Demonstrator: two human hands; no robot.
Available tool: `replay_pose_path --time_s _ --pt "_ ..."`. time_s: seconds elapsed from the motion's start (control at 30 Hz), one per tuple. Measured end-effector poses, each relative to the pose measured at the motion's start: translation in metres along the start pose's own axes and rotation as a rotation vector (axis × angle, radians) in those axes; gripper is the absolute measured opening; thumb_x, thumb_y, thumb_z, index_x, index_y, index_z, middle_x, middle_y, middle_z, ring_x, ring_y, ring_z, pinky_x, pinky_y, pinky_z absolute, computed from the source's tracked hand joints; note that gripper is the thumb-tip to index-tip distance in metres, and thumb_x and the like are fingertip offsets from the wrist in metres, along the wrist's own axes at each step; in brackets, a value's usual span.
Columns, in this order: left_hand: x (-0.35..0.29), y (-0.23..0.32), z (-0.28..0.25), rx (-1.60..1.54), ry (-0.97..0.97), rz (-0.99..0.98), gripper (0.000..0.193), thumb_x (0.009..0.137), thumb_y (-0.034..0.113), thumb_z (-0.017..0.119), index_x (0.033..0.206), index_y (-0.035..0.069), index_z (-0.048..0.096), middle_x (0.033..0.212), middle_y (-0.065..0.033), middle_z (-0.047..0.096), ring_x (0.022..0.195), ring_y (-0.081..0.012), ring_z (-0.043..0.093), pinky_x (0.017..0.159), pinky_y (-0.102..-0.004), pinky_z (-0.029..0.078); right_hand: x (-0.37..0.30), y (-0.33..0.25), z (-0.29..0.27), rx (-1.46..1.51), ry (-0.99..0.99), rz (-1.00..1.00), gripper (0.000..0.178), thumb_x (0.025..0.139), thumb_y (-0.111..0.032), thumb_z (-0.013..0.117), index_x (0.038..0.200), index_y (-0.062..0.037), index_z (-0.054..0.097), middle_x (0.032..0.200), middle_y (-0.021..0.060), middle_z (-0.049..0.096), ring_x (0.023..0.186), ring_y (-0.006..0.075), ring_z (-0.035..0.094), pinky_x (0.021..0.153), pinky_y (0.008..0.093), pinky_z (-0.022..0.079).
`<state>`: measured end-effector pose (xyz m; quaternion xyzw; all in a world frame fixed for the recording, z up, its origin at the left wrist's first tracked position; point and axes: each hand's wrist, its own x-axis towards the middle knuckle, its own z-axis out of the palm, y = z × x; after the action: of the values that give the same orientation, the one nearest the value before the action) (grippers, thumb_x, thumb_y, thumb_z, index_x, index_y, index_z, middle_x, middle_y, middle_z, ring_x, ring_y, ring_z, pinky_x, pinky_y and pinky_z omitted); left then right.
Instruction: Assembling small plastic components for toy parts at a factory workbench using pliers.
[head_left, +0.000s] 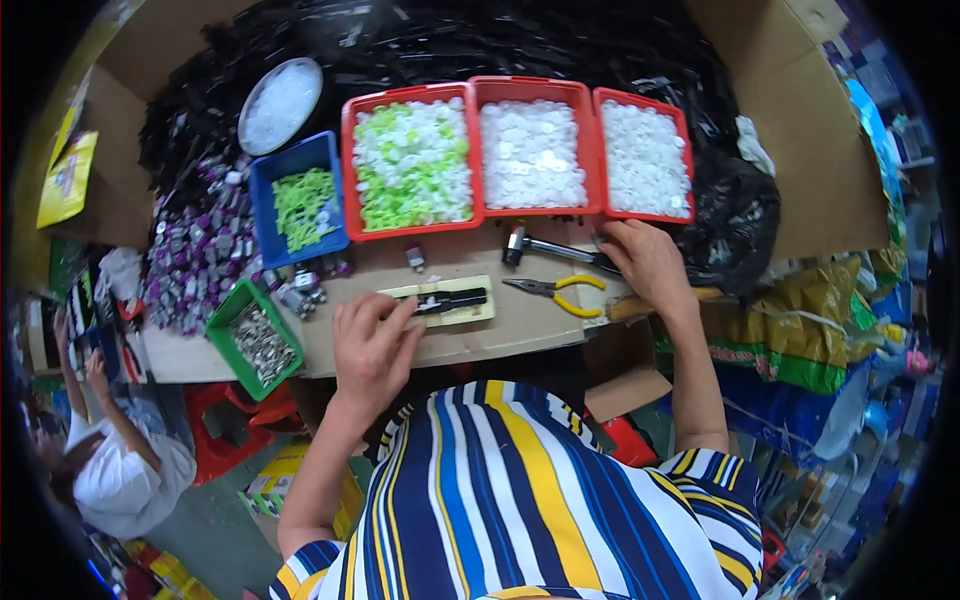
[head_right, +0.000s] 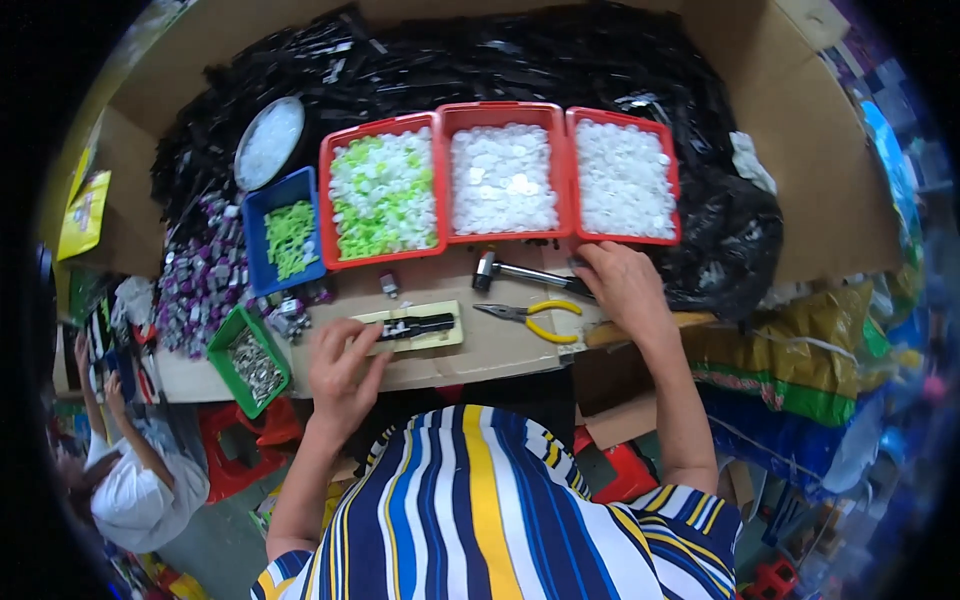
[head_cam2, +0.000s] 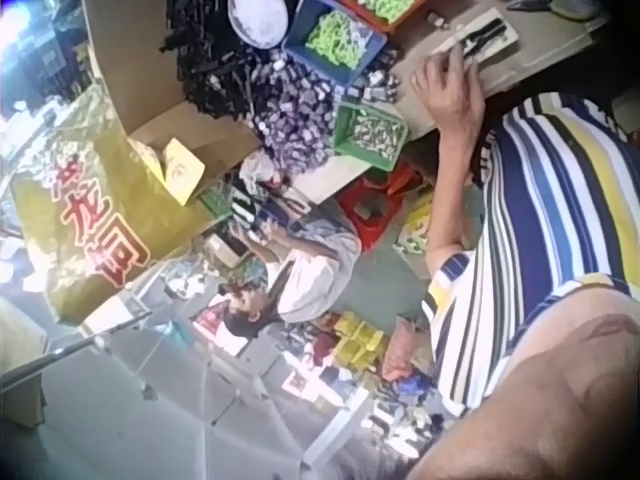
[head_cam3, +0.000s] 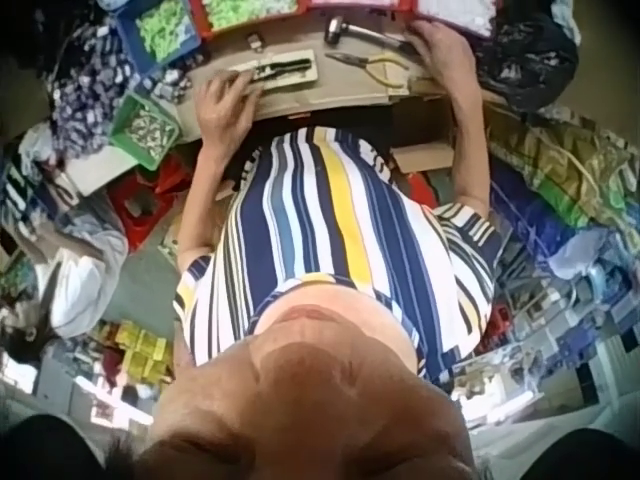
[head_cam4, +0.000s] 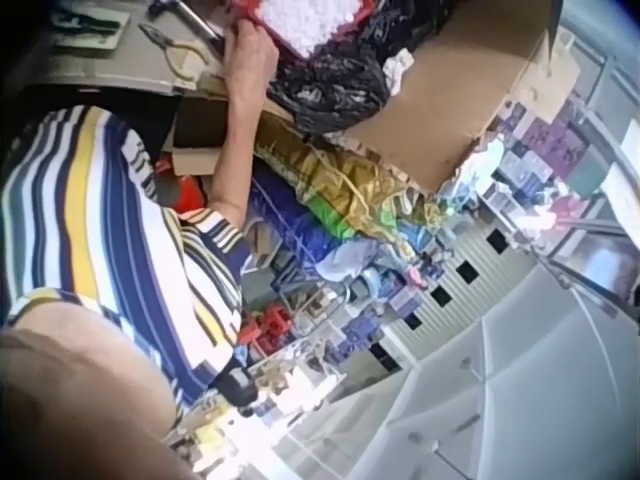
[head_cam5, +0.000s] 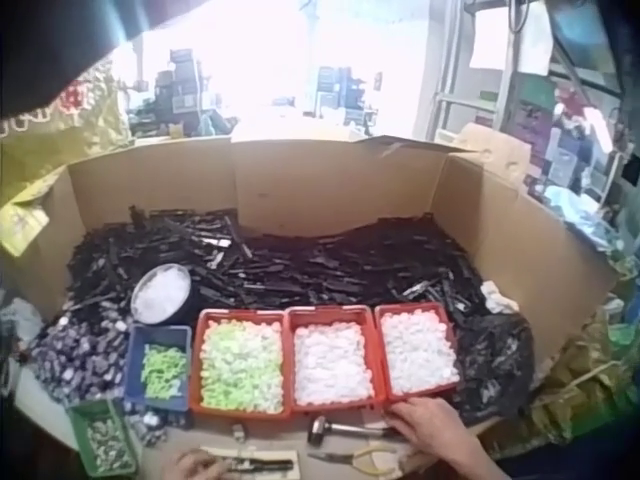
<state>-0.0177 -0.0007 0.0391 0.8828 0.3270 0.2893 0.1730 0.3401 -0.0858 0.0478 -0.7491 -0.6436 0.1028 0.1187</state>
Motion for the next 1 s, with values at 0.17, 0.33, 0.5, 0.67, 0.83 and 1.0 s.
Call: replay_pose_path --time_s 0.17,0.33,0.5,0.67,0.83,1.0 --pt "0.045 -0.040 -0.025 0.035 0.123 -0.074 0.026 0.079 0.006 0.074 0.104 0.002 0.070 0.092 -0.0124 0.062 0.090 -0.0313 0.058 0.080 -0.0415 0.045 0.009 -0.010 -0.003 -0.115 -0.068 0.149 0.017 0.080 -0.012 0.073 0.090 0.0007 0.067 0.085 0.0242 0.066 0.085 0.0420 0.064 0.073 0.0499 0.050" --pt "0.069 -0.096 -0.033 0.183 0.113 -0.148 0.020 0.079 0.007 0.074 0.098 0.000 0.073 0.091 -0.0143 0.065 0.090 -0.0320 0.060 0.079 -0.0407 0.049 0.009 -0.007 0.003 -0.072 0.005 0.119 0.014 0.081 -0.009 0.071 0.090 0.0015 0.068 0.078 0.0239 0.065 0.079 0.0430 0.065 0.071 0.0480 0.051" --pt "0.086 -0.116 -0.031 0.384 -0.043 -0.211 0.019 0.076 0.012 0.077 0.091 0.001 0.075 0.089 -0.0140 0.066 0.088 -0.0325 0.060 0.079 -0.0426 0.050 -0.003 -0.017 -0.006 0.136 0.103 0.100 0.010 0.081 -0.004 0.067 0.089 0.0024 0.066 0.068 0.0164 0.064 0.062 0.0260 0.065 0.061 0.0355 0.050" --pt "0.098 -0.128 -0.020 0.405 -0.028 -0.253 0.019 0.074 0.017 0.079 0.085 0.002 0.075 0.085 -0.0130 0.066 0.085 -0.0337 0.060 0.077 -0.0434 0.051 -0.012 -0.024 -0.015 0.202 0.318 0.091 0.013 0.080 -0.002 0.069 0.091 0.0023 0.064 0.069 0.0129 0.061 0.059 0.0226 0.060 0.059 0.0335 0.048" --pt "0.107 -0.135 -0.014 0.412 -0.073 -0.262 0.016 0.072 0.016 0.079 0.076 0.002 0.072 0.081 -0.0136 0.067 0.088 -0.0319 0.063 0.076 -0.0430 0.052 -0.010 -0.029 -0.015 0.219 0.332 0.066 0.013 0.079 0.000 0.069 0.091 0.0021 0.065 0.070 0.0118 0.062 0.059 0.0208 0.060 0.059 0.0321 0.048" --pt "0.109 -0.142 -0.022 0.353 -0.142 -0.338 0.016 0.071 0.014 0.079 0.079 0.001 0.072 0.079 -0.0150 0.068 0.085 -0.0328 0.066 0.075 -0.0429 0.052 -0.009 -0.028 -0.014 0.253 0.338 0.040 0.013 0.079 0.001 0.069 0.091 0.0019 0.065 0.070 0.0106 0.063 0.060 0.0201 0.061 0.059 0.0308 0.048"
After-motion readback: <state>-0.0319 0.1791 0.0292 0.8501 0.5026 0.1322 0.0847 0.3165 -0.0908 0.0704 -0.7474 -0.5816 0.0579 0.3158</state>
